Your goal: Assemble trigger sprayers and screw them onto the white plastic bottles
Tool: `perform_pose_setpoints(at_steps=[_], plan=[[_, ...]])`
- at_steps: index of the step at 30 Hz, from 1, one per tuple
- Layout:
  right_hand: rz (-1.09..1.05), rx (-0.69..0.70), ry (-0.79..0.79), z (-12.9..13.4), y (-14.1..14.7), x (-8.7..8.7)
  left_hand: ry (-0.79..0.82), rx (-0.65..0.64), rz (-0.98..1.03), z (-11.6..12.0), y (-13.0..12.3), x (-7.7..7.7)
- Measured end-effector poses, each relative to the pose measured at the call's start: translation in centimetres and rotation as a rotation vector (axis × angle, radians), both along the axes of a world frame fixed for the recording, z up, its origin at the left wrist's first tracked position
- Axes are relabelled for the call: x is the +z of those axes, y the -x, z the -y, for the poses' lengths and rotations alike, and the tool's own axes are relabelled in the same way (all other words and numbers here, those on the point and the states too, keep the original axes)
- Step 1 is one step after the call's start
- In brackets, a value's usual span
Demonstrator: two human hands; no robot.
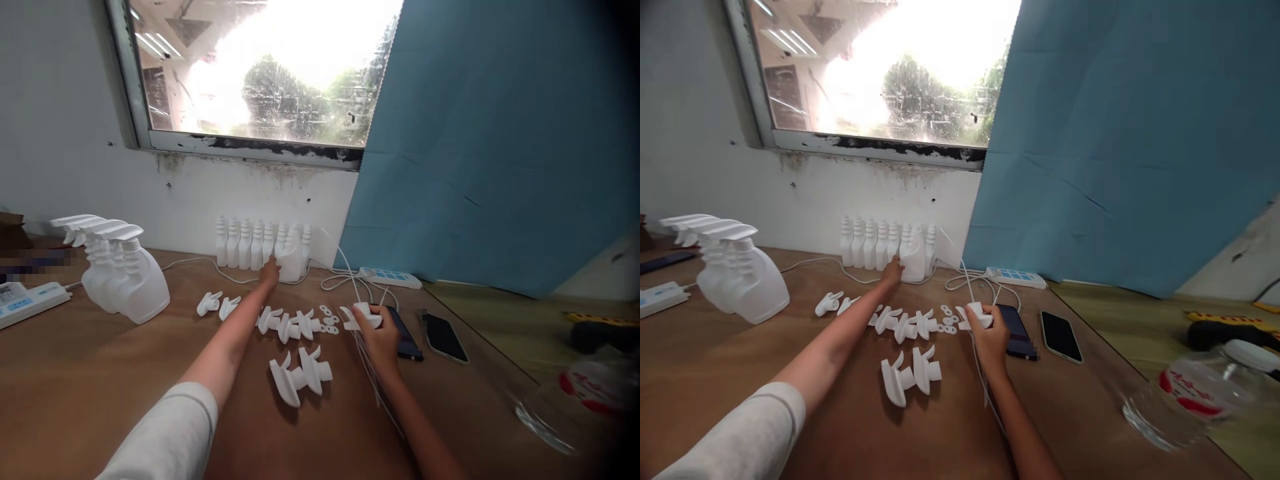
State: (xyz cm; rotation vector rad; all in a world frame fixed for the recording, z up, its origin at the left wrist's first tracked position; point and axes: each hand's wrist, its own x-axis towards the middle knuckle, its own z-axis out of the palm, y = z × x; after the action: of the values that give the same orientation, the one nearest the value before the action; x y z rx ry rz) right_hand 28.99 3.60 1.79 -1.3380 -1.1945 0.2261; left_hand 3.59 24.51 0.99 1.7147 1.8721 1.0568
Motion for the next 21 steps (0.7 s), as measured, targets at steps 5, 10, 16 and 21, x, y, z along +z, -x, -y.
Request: perform_pose_setpoints(at_steps=[5, 10, 16, 21], plan=[[-0.006, -0.002, 0.019, 0.0, -0.1, -0.1, -0.012, 0.011, -0.034, 0.6, -0.2, 0.3], [0.002, -0.015, 0.008, 0.1, -0.1, 0.3, 0.011, 0.011, -0.023, 1.4, -0.3, 1.5], [-0.043, -0.043, 0.005, -0.3, -0.5, 0.6, -0.2, -0.094, 0.025, 7.7, -0.3, 4.7], [-0.028, -0.008, -0.015, -0.6, -0.4, 0.1, -0.582, -0.329, -0.007, 18.6, 2.2, 3.1]])
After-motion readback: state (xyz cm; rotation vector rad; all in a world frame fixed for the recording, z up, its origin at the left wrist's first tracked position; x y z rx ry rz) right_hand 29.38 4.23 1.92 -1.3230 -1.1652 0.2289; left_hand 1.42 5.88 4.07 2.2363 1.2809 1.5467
